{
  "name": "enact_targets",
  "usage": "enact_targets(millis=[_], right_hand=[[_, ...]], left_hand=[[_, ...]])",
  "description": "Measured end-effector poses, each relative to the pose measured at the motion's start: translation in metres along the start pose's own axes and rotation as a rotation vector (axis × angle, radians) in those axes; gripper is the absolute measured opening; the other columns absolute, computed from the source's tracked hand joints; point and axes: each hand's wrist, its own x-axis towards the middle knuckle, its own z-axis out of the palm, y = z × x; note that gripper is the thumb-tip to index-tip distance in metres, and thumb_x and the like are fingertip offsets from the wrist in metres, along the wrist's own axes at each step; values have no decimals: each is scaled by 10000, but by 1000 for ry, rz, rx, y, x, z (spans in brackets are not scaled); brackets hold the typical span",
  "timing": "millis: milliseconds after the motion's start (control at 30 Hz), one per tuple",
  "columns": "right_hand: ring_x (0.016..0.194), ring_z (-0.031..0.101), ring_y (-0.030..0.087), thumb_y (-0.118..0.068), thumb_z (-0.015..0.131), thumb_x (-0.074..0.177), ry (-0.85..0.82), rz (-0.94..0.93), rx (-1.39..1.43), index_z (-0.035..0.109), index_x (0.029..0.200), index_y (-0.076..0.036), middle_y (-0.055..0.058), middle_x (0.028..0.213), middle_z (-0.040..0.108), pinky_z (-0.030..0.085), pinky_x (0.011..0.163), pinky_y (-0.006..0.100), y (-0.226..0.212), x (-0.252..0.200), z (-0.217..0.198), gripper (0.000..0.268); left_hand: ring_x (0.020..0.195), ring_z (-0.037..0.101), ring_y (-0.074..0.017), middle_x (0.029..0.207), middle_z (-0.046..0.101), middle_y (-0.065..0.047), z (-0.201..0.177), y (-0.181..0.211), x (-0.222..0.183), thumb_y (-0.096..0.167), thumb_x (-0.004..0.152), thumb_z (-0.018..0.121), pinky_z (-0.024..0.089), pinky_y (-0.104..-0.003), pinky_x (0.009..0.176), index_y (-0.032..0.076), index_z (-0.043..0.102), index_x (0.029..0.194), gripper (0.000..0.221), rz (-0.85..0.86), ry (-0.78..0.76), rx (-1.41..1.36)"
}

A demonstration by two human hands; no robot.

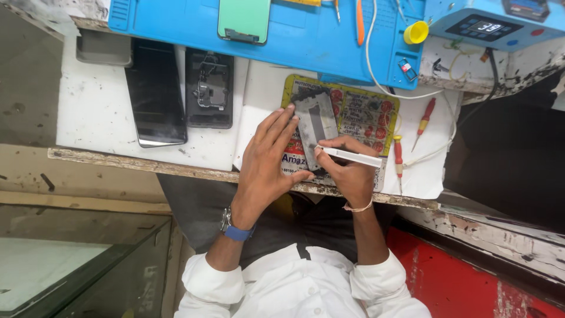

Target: The person uses a white plastic tool to scrape adhesive residue from the inside of a mobile phone battery compartment.

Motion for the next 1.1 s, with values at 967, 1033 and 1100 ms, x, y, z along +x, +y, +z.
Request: enact_targets(millis=[967,1033,1100], right_hand=[[747,683,80,-35,817,853,-16,-99,-113,775,975,-12,65,861,757,523,653,219,-6,12,12,131],[752,681,78,-34,813,859,-15,-97,-102,778,983,-15,61,868,758,522,656,219,-6,14,13,130],[760,682,75,-35,812,876,-18,-116,-88,780,994,-18,57,880,760,521,664,218,-5,17,15,124]], left_hand=[[1479,351,-296,1599,387,-84,4,-7,0,343,506,981,396,-467,1184,22,505,1444,1100,-25,-20,-20],[1479,352,-295,1599,388,-83,5,-7,-1,342,508,981,395,-467,1186,23,506,1444,1098,-27,-20,-18],[1478,352,-295,1601,384,-84,6,-8,-1,346,507,982,399,-466,1180,22,504,1441,1098,-33,-24,-10]])
